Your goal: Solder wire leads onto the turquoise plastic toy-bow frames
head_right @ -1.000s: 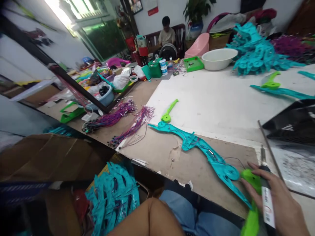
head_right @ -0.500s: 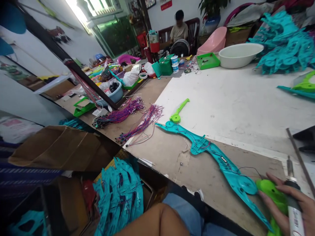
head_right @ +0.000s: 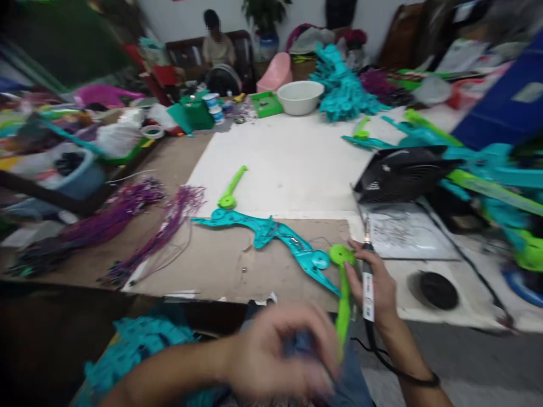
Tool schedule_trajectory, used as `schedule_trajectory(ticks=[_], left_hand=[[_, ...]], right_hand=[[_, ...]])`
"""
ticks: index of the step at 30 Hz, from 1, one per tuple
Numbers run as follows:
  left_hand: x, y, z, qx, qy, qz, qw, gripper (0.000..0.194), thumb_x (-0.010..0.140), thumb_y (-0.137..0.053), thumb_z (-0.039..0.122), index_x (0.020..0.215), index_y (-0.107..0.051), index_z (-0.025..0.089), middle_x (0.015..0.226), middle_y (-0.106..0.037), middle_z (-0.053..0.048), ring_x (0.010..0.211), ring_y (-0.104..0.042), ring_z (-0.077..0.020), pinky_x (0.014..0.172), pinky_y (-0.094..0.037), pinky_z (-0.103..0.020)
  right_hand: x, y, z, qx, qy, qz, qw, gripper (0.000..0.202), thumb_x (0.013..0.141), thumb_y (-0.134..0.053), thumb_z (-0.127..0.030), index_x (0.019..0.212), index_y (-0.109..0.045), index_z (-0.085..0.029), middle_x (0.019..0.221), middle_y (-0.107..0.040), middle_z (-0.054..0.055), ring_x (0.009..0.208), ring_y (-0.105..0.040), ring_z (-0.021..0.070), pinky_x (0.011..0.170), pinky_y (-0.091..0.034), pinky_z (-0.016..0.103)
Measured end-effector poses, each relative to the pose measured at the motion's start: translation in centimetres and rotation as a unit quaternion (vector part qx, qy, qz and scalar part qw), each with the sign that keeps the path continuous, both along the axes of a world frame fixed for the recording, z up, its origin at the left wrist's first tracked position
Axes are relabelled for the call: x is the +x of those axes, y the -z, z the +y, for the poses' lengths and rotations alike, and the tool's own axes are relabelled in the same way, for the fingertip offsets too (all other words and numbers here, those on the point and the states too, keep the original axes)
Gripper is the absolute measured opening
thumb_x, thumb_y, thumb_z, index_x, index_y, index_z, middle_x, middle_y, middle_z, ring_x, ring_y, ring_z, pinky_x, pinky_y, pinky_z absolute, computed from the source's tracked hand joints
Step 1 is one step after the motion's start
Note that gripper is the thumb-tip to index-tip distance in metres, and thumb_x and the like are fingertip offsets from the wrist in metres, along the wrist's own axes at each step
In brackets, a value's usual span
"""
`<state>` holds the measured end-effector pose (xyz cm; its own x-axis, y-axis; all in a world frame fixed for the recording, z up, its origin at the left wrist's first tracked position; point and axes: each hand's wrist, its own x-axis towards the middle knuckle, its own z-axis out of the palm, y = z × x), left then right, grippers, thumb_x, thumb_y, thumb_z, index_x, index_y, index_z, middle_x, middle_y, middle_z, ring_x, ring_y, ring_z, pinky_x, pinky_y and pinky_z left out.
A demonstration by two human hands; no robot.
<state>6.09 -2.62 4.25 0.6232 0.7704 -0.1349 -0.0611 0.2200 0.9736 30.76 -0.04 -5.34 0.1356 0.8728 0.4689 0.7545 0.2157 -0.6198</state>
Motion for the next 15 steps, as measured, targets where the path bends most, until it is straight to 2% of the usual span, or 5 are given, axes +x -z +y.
schedule_trajectory(ticks=[3,6,8,10,15], left_hand=[[-2.4,1.9,3.5,0.146,-0.172,0.138,0.964,0.02,0.087,-0.059,0.043,0.082,-0.063,0.024,0.084,-0.064,-0.007,0.083,-0.059,-0.0207,0.078,-0.049,-0.037],[-6.2,4.6,7.1,0.303,-0.3,0.309,0.85,0.02,0.087,-0.056,0.039,0.093,-0.063,0.021,0.098,-0.066,-0.009,0.096,-0.059,-0.0242,0.086,-0.048,-0.04],[-7.9,6.1,8.6,0.379,-0.311,0.36,0.794,0.023,0.087,-0.055,0.038,0.099,-0.063,0.02,0.111,-0.065,-0.011,0.111,-0.056,-0.0268,0.099,-0.043,-0.044],[-8.3,7.2,9.7,0.421,-0.295,0.387,0.765,0.029,0.087,-0.055,0.038,0.108,-0.062,0.019,0.123,-0.061,-0.012,0.123,-0.05,-0.0286,0.108,-0.036,-0.047],[-7.1,9.4,11.3,0.426,-0.218,0.438,0.761,0.063,0.083,-0.061,0.046,0.136,-0.046,0.017,0.144,-0.047,-0.016,0.141,-0.031,-0.0337,0.114,-0.025,-0.053]], right_hand=[[0.4,-0.4,-0.7,-0.023,0.0,-0.017,1.0,0.022,0.088,-0.057,-0.033,0.107,-0.047,-0.028,0.12,-0.067,0.01,0.106,-0.067,0.0275,0.088,-0.056,0.045],[1.2,0.1,-0.9,-0.031,-0.048,-0.032,0.998,0.024,0.087,-0.06,-0.032,0.108,-0.049,-0.028,0.124,-0.064,0.008,0.111,-0.064,0.0264,0.095,-0.052,0.045],[1.4,0.4,-0.6,-0.043,-0.078,-0.034,0.995,0.028,0.085,-0.062,-0.034,0.109,-0.05,-0.028,0.126,-0.063,0.008,0.113,-0.063,0.0266,0.097,-0.051,0.046],[1.4,0.6,-0.1,-0.056,-0.101,-0.038,0.993,0.031,0.085,-0.063,-0.035,0.111,-0.05,-0.028,0.128,-0.061,0.009,0.115,-0.061,0.0271,0.098,-0.051,0.047],[1.4,0.5,0.5,-0.077,-0.112,-0.049,0.989,0.029,0.087,-0.059,-0.031,0.113,-0.048,-0.028,0.126,-0.061,0.009,0.111,-0.062,0.0256,0.097,-0.051,0.046]])
